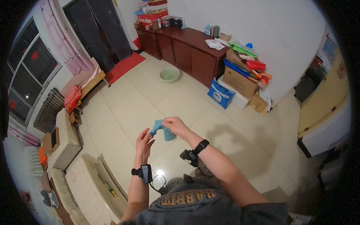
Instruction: Wiping the top and side of a wooden dresser with a blue cloth and then rinsing the cloth in a bucket of water.
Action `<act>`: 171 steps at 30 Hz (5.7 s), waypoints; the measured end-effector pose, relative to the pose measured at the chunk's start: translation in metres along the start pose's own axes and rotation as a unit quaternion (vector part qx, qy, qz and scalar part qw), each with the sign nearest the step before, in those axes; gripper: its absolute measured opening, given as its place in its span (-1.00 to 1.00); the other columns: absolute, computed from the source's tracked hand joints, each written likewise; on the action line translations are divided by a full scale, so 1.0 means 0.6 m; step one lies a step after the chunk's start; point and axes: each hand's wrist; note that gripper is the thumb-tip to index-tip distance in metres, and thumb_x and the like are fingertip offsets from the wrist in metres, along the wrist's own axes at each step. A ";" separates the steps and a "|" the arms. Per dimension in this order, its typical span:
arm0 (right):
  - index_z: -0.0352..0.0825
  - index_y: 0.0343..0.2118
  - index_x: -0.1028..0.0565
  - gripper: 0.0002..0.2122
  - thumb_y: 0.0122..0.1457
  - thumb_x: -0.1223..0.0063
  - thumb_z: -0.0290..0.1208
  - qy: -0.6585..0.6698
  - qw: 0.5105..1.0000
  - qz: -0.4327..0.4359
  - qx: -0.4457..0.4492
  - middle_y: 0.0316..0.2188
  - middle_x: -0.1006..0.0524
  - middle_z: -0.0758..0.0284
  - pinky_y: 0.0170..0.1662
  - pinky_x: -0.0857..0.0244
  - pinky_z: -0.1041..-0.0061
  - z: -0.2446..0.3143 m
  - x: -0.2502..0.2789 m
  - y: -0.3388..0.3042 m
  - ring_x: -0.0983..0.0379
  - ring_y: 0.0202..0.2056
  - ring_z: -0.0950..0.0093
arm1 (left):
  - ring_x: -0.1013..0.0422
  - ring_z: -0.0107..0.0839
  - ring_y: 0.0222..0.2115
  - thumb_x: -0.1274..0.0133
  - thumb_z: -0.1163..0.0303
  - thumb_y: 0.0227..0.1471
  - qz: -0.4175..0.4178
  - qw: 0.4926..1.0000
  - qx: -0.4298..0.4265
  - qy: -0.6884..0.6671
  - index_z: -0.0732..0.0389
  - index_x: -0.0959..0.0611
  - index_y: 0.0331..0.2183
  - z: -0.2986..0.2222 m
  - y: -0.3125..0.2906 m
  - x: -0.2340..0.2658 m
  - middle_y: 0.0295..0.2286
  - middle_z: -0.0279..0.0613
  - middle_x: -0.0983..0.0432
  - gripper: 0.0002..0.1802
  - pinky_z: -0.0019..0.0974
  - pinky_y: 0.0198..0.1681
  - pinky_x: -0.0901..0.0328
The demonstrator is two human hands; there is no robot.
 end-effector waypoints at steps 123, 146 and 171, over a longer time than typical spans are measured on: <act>-0.55 -0.22 -0.31 -0.74 -0.03 0.20 -0.64 -0.270 0.699 0.538 -0.386 -0.38 -0.42 0.13 -0.30 -0.37 0.37 -1.054 -0.605 1.155 -0.42 -0.38 0.34 | -0.24 -0.27 -0.05 0.34 0.09 0.15 -0.647 0.200 -0.148 -0.721 0.10 -0.39 -0.07 0.773 0.809 0.534 -0.08 -0.26 -0.33 -0.57 -0.08 0.03 -0.10; -0.40 -0.15 -0.38 -0.67 -0.06 0.11 -0.58 -0.359 0.623 0.683 -0.127 -0.19 -0.40 0.14 -0.10 -0.19 0.45 -1.081 -0.581 0.963 -0.33 -0.18 0.37 | -0.07 -0.34 0.00 0.07 0.22 0.01 -0.726 0.364 -0.268 -0.519 0.26 -0.22 0.04 0.824 0.898 0.517 -0.02 -0.16 -0.13 -0.41 -0.21 0.09 0.09; -0.41 -0.34 -0.40 -0.73 -0.07 0.04 -0.32 -0.386 0.289 0.752 0.449 -0.32 -0.43 0.07 -0.27 -0.28 0.25 -1.256 -0.511 0.882 -0.40 -0.29 0.21 | -0.33 -0.37 -0.33 0.22 0.33 0.03 -0.775 0.301 -0.239 -0.502 0.21 -0.46 -0.21 0.935 0.879 0.635 -0.32 -0.24 -0.41 -0.71 -0.27 -0.20 -0.22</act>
Point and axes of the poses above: each hand's wrist, its own y-axis towards the middle knuckle, its own x-axis out of the back of the hand, z = x × y
